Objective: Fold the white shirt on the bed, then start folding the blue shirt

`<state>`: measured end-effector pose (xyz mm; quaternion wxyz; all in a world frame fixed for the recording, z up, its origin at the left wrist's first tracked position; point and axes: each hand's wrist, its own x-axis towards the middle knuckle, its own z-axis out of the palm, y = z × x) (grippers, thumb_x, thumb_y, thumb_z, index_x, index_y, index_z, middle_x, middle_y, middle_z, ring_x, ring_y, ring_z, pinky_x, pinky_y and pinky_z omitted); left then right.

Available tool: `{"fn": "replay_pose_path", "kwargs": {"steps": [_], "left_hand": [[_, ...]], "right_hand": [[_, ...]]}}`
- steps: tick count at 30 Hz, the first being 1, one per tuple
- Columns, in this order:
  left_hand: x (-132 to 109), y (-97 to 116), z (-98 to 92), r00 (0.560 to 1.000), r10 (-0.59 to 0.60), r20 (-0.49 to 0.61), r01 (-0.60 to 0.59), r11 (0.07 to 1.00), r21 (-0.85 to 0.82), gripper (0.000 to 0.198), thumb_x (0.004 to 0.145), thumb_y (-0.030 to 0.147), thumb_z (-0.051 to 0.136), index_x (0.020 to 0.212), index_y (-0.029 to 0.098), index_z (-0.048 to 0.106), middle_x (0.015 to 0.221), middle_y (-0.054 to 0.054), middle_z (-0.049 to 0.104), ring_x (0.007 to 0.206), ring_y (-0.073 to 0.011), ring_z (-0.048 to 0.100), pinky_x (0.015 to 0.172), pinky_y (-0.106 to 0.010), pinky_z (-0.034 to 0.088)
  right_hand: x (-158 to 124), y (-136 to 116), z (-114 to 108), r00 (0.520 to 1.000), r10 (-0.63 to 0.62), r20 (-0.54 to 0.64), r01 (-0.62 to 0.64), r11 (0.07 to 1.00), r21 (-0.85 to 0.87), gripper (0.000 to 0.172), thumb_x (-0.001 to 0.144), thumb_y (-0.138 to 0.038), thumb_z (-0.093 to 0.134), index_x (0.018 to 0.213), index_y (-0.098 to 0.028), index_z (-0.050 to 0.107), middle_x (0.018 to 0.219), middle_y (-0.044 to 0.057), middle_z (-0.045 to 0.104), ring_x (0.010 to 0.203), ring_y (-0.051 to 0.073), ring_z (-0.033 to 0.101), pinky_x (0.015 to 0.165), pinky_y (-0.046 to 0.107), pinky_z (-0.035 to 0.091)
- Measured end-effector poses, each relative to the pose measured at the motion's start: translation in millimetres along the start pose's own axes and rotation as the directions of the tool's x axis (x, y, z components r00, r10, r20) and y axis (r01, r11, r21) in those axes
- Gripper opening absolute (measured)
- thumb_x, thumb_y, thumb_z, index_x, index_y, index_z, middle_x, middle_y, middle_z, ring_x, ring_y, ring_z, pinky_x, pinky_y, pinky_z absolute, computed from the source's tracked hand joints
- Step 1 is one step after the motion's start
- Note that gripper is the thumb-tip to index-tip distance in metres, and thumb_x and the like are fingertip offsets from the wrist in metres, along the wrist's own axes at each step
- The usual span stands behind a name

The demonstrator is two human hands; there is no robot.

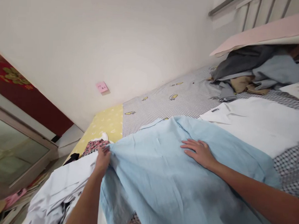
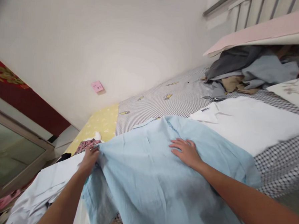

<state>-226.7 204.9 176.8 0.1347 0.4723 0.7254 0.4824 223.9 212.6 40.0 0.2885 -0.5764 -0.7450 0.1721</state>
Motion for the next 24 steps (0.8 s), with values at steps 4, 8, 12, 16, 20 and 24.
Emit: {"fn": "replay_pose_path", "kwargs": {"steps": [4,8,12,16,20,24], "left_hand": [[-35.0,-13.1,21.4,0.977,-0.025,0.213,-0.039,0.956,0.292,0.069,0.061,0.009,0.07,0.128,0.022,0.058,0.152,-0.019,0.053,0.15,-0.0414,0.035,0.122,-0.071,0.003],[-80.8,-15.9,44.1,0.942,-0.052,0.331,-0.091,0.912,0.401,0.062,0.072,0.008,0.062,0.132,0.023,0.061,0.15,-0.018,0.056,0.148,-0.041,0.039,0.119,-0.075,-0.001],[-141.9,-27.2,33.3,0.942,0.015,0.336,-0.089,0.974,0.207,0.057,0.087,0.023,0.054,0.144,0.023,0.05,0.14,-0.015,0.065,0.135,-0.028,0.056,0.122,-0.057,0.028],[-233.6,-64.4,-3.5,0.995,-0.1,-0.016,0.097,0.989,-0.115,0.043,0.093,0.048,0.049,0.122,0.02,0.063,0.1,-0.01,0.078,0.094,-0.0242,0.073,0.096,-0.044,0.055],[-318.6,-110.6,-19.3,0.886,-0.375,-0.272,0.356,0.927,-0.117,0.048,0.09,0.061,0.044,0.105,0.019,0.063,0.09,-0.009,0.073,0.081,-0.0249,0.072,0.082,-0.043,0.058],[-352.5,-132.1,2.3,0.916,-0.392,-0.086,0.391,0.92,-0.031,0.053,0.081,0.066,0.054,0.097,0.018,0.068,0.106,-0.017,0.071,0.109,-0.0321,0.067,0.1,-0.051,0.053]], "right_hand": [[-1.0,-5.5,2.0,0.999,-0.031,0.027,0.035,0.986,-0.164,0.044,0.093,-0.044,0.046,0.131,-0.041,0.067,0.15,-0.002,0.058,0.145,0.031,0.044,0.118,0.063,0.022],[-2.5,-14.5,3.6,0.999,-0.041,0.035,0.05,0.95,-0.31,0.048,0.097,-0.042,0.04,0.14,-0.04,0.06,0.155,-0.002,0.053,0.146,0.03,0.042,0.116,0.062,0.025],[-6.0,-19.7,5.2,0.998,-0.056,0.006,0.053,0.907,-0.417,0.05,0.1,-0.039,0.034,0.144,-0.035,0.057,0.155,0.002,0.053,0.144,0.03,0.043,0.114,0.061,0.029],[-9.2,-15.1,9.6,0.996,-0.085,-0.035,0.059,0.884,-0.464,0.051,0.101,-0.038,0.03,0.144,-0.031,0.057,0.154,0.006,0.054,0.141,0.032,0.045,0.112,0.063,0.03],[-11.2,-8.7,12.3,0.992,-0.116,-0.052,0.077,0.876,-0.476,0.051,0.102,-0.04,0.028,0.142,-0.029,0.057,0.152,0.008,0.056,0.138,0.032,0.047,0.111,0.062,0.03],[-14.4,-9.6,9.5,0.992,-0.122,-0.044,0.085,0.868,-0.49,0.052,0.103,-0.041,0.027,0.142,-0.025,0.057,0.151,0.009,0.056,0.137,0.031,0.048,0.111,0.062,0.031]]}}
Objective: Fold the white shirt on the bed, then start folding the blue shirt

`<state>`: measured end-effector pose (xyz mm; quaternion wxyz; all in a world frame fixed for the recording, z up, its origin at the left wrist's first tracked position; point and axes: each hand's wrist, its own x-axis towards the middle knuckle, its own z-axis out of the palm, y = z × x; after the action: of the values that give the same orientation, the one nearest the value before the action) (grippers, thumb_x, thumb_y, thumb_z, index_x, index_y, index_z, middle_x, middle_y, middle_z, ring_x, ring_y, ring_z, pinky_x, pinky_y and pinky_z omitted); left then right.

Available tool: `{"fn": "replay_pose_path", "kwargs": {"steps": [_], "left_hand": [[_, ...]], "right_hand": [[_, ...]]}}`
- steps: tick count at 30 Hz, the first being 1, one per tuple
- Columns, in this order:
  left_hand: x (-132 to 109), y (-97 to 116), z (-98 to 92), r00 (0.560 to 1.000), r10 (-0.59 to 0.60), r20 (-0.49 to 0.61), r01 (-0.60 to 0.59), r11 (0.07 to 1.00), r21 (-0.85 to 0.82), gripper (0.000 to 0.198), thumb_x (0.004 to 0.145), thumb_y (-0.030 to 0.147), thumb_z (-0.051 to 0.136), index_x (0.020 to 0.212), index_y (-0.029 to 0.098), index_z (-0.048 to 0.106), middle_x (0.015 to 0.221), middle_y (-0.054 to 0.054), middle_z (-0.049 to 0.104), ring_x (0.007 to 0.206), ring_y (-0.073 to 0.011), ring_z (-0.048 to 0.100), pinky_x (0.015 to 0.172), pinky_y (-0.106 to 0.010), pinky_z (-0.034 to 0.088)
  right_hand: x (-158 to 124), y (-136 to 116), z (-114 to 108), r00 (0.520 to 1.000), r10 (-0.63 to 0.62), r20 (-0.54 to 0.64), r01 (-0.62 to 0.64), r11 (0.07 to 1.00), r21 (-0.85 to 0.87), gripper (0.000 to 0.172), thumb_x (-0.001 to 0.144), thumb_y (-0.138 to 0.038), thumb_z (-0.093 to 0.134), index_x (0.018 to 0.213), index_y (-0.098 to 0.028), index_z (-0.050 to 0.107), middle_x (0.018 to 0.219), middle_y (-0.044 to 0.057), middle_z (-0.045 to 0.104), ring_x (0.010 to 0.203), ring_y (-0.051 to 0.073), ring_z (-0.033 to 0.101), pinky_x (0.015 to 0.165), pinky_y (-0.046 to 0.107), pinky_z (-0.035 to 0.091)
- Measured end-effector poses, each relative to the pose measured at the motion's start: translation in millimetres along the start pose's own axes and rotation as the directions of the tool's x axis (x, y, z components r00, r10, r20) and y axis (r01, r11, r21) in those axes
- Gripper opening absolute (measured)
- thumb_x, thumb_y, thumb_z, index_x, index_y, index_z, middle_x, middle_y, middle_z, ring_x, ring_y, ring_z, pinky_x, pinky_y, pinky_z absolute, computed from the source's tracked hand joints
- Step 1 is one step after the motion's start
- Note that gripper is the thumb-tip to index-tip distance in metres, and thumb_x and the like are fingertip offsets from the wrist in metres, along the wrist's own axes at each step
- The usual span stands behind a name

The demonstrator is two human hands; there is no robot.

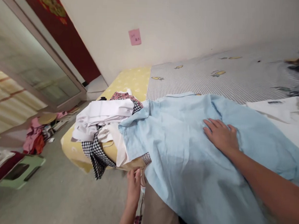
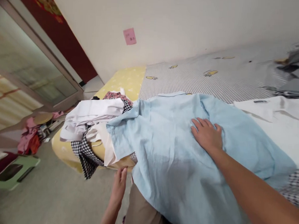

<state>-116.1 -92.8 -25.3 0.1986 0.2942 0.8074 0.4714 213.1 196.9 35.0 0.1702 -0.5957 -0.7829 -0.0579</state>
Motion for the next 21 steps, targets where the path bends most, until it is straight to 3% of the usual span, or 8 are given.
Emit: {"fn": "replay_pose_path", "kwargs": {"steps": [4,7,10,12,13,16,18,21], "left_hand": [[-6.9,16.9,27.5,0.982,0.119,0.146,-0.126,0.991,0.043,0.047,0.077,0.054,0.067,0.108,0.019,0.068,0.139,-0.02,0.057,0.135,-0.0337,0.052,0.114,-0.053,0.041],[-17.4,48.0,30.6,0.968,0.217,0.128,-0.222,0.975,0.026,0.038,0.086,0.051,0.058,0.104,0.019,0.065,0.139,-0.019,0.055,0.135,-0.0317,0.051,0.114,-0.052,0.041],[-35.9,78.6,13.2,0.976,0.209,0.061,-0.203,0.975,-0.095,0.039,0.087,0.057,0.057,0.1,0.021,0.065,0.116,-0.013,0.068,0.113,-0.0272,0.063,0.1,-0.043,0.052],[-49.0,92.1,-5.4,0.993,0.116,0.037,-0.11,0.985,-0.135,0.044,0.082,0.065,0.06,0.092,0.022,0.064,0.087,-0.006,0.07,0.082,-0.0226,0.066,0.075,-0.034,0.056],[-54.6,95.7,-15.2,0.998,0.061,0.002,-0.06,0.989,-0.134,0.046,0.079,0.068,0.062,0.086,0.022,0.062,0.074,-0.002,0.066,0.068,-0.0196,0.062,0.062,-0.031,0.053],[-63.6,93.7,-41.0,0.98,-0.052,-0.19,0.035,0.995,-0.091,0.048,0.073,0.072,0.062,0.071,0.025,0.053,0.056,0.005,0.05,0.051,-0.0139,0.046,0.046,-0.026,0.038],[-63.4,82.9,-53.0,0.947,-0.104,-0.304,0.089,0.994,-0.064,0.049,0.072,0.073,0.061,0.066,0.026,0.046,0.053,0.007,0.041,0.05,-0.0126,0.04,0.044,-0.025,0.033],[-57.6,58.5,-63.7,0.902,-0.197,-0.385,0.206,0.978,-0.02,0.049,0.074,0.07,0.06,0.064,0.026,0.044,0.052,0.008,0.038,0.053,-0.0125,0.038,0.046,-0.025,0.032]], "right_hand": [[-1.0,-0.2,-2.2,1.0,-0.015,0.004,0.015,1.0,-0.008,0.053,0.105,-0.041,0.027,0.142,-0.02,0.058,0.15,0.012,0.057,0.138,0.031,0.047,0.112,0.06,0.03],[-0.1,0.8,0.0,1.0,-0.003,-0.009,0.003,1.0,-0.009,0.052,0.104,-0.041,0.026,0.141,-0.023,0.058,0.149,0.01,0.058,0.137,0.031,0.048,0.112,0.06,0.03],[1.0,1.6,1.5,1.0,0.002,-0.012,-0.002,1.0,-0.002,0.053,0.103,-0.043,0.026,0.141,-0.025,0.058,0.15,0.01,0.058,0.137,0.031,0.048,0.111,0.061,0.031],[1.3,1.6,1.2,1.0,0.007,-0.003,-0.007,1.0,0.0,0.053,0.103,-0.043,0.026,0.141,-0.025,0.058,0.15,0.01,0.058,0.136,0.032,0.048,0.111,0.061,0.031],[1.4,1.4,0.8,1.0,0.009,-0.001,-0.009,1.0,0.001,0.053,0.103,-0.042,0.026,0.141,-0.025,0.058,0.15,0.011,0.058,0.136,0.032,0.048,0.111,0.061,0.031],[1.1,0.9,-0.2,1.0,0.004,-0.014,-0.004,1.0,0.015,0.052,0.103,-0.041,0.027,0.141,-0.025,0.058,0.15,0.011,0.057,0.137,0.032,0.048,0.111,0.061,0.031],[1.0,0.4,-0.3,1.0,0.003,-0.026,-0.002,1.0,0.027,0.051,0.103,-0.041,0.028,0.141,-0.026,0.058,0.149,0.011,0.058,0.137,0.033,0.048,0.111,0.061,0.031],[1.5,-0.5,0.1,0.999,0.012,-0.032,-0.011,0.999,0.032,0.051,0.102,-0.041,0.028,0.14,-0.025,0.06,0.148,0.011,0.059,0.137,0.033,0.048,0.111,0.061,0.031]]}}
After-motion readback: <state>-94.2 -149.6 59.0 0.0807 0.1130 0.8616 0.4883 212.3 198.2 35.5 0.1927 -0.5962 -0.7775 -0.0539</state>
